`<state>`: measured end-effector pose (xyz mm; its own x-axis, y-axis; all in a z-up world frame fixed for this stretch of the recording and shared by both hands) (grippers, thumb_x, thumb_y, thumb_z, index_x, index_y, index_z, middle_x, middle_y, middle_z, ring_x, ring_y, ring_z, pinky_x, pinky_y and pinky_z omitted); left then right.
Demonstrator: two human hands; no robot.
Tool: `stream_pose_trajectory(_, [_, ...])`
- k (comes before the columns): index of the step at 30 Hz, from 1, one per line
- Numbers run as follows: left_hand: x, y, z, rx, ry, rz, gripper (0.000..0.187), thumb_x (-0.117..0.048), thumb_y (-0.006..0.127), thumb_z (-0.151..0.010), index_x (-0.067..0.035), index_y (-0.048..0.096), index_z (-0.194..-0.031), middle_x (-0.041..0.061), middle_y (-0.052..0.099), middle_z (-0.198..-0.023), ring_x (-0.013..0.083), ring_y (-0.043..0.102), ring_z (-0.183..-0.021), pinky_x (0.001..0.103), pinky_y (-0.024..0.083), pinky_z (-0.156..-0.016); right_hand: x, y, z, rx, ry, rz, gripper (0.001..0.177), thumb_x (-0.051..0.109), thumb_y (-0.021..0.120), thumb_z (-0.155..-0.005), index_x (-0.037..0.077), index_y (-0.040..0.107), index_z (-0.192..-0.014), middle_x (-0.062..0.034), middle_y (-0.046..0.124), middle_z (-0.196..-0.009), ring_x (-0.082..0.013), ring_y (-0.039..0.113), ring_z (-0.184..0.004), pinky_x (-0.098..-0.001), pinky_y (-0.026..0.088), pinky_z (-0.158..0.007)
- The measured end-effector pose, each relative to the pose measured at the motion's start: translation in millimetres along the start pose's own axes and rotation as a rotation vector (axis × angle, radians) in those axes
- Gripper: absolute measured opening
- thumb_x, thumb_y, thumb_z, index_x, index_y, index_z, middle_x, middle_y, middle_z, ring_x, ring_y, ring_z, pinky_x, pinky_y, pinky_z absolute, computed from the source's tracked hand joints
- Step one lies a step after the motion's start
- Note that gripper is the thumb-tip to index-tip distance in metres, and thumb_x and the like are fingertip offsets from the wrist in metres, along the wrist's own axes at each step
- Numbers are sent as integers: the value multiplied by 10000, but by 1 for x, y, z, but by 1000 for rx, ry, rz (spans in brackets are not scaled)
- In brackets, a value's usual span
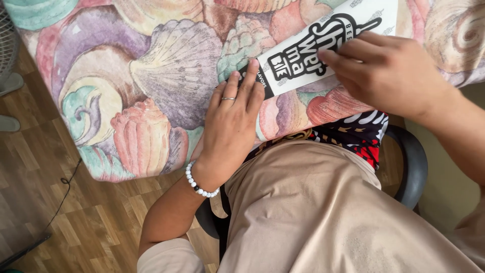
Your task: Peeling stickers from a backing sheet and organizing them on a table
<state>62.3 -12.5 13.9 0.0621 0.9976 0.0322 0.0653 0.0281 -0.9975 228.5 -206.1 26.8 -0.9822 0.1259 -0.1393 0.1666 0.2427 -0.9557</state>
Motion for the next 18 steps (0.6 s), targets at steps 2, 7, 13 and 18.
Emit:
stream_pose_trajectory(2, [-1,-2,-2,-4,-5,-23,375,-186,475,-1062,-81,553,-1413,130,339,-1645,333,520,-1360,424,442,-1091,15,5,-31,-32,-28,35,172,195,667,-1120,144,749,-1263,42,562,-891,-158,568,-763,-280,514,-695])
stream_pose_trajectory(7, [-4,-9,-11,-11,-9,-96,321,-219,495,-1021,-114,564,-1316,140,464,-1560,301,521,-1258,386,454,-994,45,20,-81,-68,-77,152,198,274,615,-1099,189,717,-1246,52,539,-883,-126,569,-757,-252,497,-599])
stream_pose_trajectory(13, [0,-11,-8,-59,-14,-20,301,-170,486,-1002,-113,582,-1282,150,472,-1552,309,527,-1242,405,467,-970,30,27,-80,-41,-71,125,468,229,618,-1226,154,577,-766,54,541,-734,-125,554,-648,-277,527,-540])
stream_pose_trajectory(18, [1,-11,-8,-28,-8,-17,355,-174,474,-1002,-103,554,-1341,149,449,-1566,310,528,-1255,408,460,-1003,-43,47,-19,90,95,278,468,274,715,-1333,276,568,-889,92,529,-852,-140,531,-731,-322,367,-632])
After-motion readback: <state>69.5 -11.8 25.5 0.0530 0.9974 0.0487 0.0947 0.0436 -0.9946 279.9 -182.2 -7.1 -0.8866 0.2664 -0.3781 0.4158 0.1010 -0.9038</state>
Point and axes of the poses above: each hand's wrist, its own z-axis away from the middle knuckle, its own y-axis out of the palm, x = y × z, the point moved 4 cm from there along -z, towards the middle knuckle
